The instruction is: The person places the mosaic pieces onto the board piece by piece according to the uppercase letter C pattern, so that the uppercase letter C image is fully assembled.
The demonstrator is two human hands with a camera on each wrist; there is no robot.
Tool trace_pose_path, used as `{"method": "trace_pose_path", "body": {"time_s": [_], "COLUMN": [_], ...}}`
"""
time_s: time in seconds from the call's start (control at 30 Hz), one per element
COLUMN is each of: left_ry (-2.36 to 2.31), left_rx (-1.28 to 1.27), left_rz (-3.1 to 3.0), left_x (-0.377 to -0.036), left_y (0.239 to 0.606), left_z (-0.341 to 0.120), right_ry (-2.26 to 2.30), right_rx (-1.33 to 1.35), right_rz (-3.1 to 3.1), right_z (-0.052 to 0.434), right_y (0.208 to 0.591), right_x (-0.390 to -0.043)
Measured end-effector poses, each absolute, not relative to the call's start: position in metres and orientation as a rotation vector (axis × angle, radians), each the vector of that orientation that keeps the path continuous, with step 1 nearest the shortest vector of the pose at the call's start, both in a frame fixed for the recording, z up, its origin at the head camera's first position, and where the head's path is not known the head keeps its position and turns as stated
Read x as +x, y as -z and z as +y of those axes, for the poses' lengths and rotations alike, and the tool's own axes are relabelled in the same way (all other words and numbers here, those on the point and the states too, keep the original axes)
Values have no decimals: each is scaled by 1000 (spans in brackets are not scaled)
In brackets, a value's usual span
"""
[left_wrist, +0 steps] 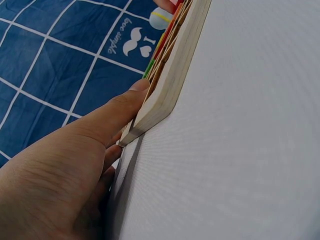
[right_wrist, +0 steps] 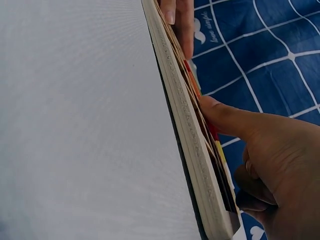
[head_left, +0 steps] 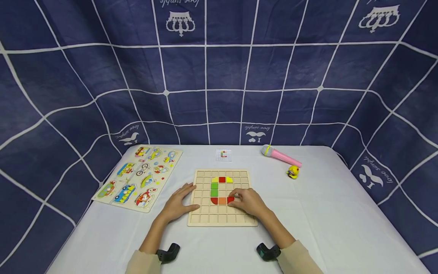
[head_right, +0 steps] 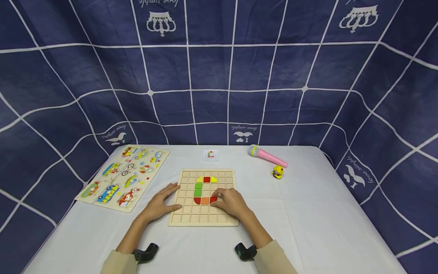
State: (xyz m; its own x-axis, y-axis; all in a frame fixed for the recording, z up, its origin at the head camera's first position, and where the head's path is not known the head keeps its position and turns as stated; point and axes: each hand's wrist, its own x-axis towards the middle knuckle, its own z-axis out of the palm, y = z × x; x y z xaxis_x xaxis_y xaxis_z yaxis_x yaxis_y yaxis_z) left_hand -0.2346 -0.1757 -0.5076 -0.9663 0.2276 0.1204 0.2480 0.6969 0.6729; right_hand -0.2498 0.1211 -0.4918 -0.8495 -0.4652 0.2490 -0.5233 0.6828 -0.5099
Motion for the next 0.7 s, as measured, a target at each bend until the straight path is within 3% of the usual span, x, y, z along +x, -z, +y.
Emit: {"method": "trace_pose_path", "body": {"time_s": [0.43,0.7], "left_ry": [1225,954], "left_rx": [-387,-344], "left_rz": [-2960,-3111], "left_x": [-229,-226], "left_y": [494,425], "left_z": [-181,-207], "right_ry": [-1022,-854], "right_rx": [662,462], "right_rz": [-2753,-2770], "right_z": [154,218], "right_y": [468,426], "right_x": [-254,-265]}}
